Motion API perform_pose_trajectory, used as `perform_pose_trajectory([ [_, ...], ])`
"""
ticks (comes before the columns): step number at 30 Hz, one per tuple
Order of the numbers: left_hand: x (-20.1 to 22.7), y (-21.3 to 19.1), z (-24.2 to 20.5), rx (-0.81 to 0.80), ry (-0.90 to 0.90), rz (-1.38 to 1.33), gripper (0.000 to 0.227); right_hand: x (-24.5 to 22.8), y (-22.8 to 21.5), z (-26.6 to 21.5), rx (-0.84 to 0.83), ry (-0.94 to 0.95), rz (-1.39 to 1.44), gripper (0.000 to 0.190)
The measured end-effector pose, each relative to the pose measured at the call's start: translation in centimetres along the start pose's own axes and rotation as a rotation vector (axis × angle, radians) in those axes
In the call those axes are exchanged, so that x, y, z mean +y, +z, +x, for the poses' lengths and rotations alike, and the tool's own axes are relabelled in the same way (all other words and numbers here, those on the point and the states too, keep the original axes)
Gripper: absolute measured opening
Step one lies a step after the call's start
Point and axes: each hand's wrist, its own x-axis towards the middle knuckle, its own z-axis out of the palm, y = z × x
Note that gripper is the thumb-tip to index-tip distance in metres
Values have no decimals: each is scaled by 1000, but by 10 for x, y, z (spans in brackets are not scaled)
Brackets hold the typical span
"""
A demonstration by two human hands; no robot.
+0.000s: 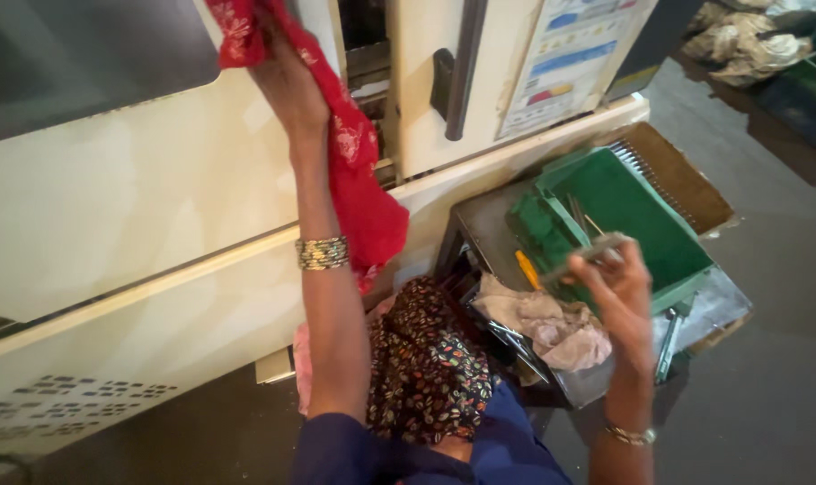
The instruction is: The person repeatedly opens a machine door, removes small metal rods, wipes them with a cloth, and uses a yellow-handled tool to clean the interior of the rods. The person then places the rods back into the machine and closes the door.
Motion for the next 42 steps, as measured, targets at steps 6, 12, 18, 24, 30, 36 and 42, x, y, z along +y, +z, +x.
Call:
perform_pose_trajectory([
  [6, 24, -57, 17, 47, -16, 13, 36, -17, 90, 32, -281, -178, 69, 36],
  [12, 65, -108, 24, 117, -31, 2, 39, -22, 133, 49, -424, -173, 177, 36],
  [18, 93, -154, 31, 184, -47, -12, 45, -30, 175, 58, -527, -190, 260, 34],
  [24, 109, -197, 46, 263, -8, 125, 47, -32, 239, 76, -632, -278, -311, 32],
  [30, 135, -225, 50, 313, -41, 265, 52, -21, 352, 143, -851, -2, 354, 17],
  [36, 152, -251, 58, 345, 25, 333, 49, -18, 502, 260, -749, 256, 842, 23],
  [42, 162, -281, 62, 404, 84, 473, 49, -14, 646, 364, -476, 86, 824, 42],
])
